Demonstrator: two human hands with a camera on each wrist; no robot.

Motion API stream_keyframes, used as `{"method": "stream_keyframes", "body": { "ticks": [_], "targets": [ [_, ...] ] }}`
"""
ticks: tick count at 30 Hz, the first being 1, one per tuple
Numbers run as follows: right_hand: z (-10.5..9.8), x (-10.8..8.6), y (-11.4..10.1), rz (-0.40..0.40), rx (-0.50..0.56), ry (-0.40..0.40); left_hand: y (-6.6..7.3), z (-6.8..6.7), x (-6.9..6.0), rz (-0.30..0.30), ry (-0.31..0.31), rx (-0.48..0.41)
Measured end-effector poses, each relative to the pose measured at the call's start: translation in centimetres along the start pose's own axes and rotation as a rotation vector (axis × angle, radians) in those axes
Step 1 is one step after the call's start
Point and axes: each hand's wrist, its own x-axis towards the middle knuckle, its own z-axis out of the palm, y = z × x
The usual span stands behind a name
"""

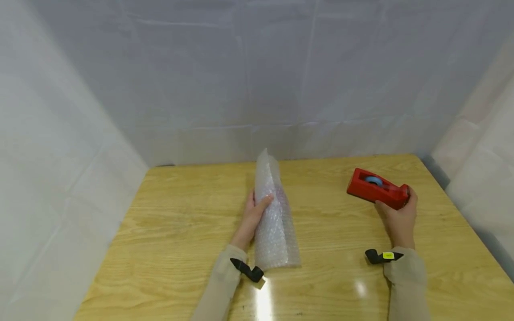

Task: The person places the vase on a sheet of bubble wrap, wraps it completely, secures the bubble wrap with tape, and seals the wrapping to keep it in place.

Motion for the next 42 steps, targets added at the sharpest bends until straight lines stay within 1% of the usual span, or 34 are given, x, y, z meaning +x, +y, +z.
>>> {"method": "stream_keyframes", "body": {
  "ticks": [3, 6, 8, 11, 12, 14, 18, 19, 21, 24, 27, 33, 36, 38, 42],
  "targets": [
    [0.3, -0.3, -0.3, 0.020, -0.051, -0.005, 0.0, 0.0, -0.1, 0.002, 0.004, 0.008],
    [0.6, -0.4, -0.6, 0.023, -0.046, 0.021, 0.0, 0.0, -0.1, -0.004, 0.001, 0.006],
    [0.9, -0.5, -0.6, 0.015, -0.029, 0.052, 0.1, 0.0, 0.0, -0.003, 0.005, 0.001],
    [1.3, -0.5, -0.5, -0.025, -0.016, 0.110, 0.3, 0.0, 0.0, -0.001, 0.008, 0.004],
    [1.4, -0.6, -0.4, -0.033, -0.025, 0.129, 0.7, 0.0, -0.3, 0.001, 0.005, 0.008],
    [1.8, -0.8, -0.2, -0.068, -0.077, 0.169, 0.8, 0.0, -0.4, 0.007, 0.005, 0.011],
    [3.0, -1.7, 0.3, -0.175, -0.239, 0.265, 0.6, 0.1, -0.5, 0.012, 0.003, 0.004],
    [3.4, -2.0, 0.4, -0.209, -0.272, 0.291, 0.2, 0.0, -0.2, 0.010, 0.008, 0.004],
    [4.2, -2.5, 0.5, -0.261, -0.308, 0.330, 0.1, 0.1, -0.2, 0.015, 0.010, 0.007],
    [5.2, -3.1, 0.3, -0.293, -0.333, 0.364, 0.1, 0.3, -0.2, 0.017, 0.009, 0.003],
    [6.0, -3.4, 0.0, -0.290, -0.362, 0.390, 0.1, 0.2, -0.1, 0.021, 0.012, -0.007],
    [7.7, -3.3, -0.1, -0.220, -0.391, 0.440, 0.1, 0.0, -0.2, 0.007, 0.018, -0.003],
    [8.5, -3.2, 0.0, -0.204, -0.386, 0.453, 0.0, 0.0, -0.3, 0.004, 0.015, 0.006],
    [9.0, -3.2, 0.1, -0.203, -0.372, 0.446, -0.1, -0.1, -0.4, -0.002, 0.014, 0.012],
    [9.4, -3.2, 0.0, -0.238, -0.330, 0.429, -0.2, 0.0, -0.5, -0.015, 0.018, 0.014]
  ]
}}
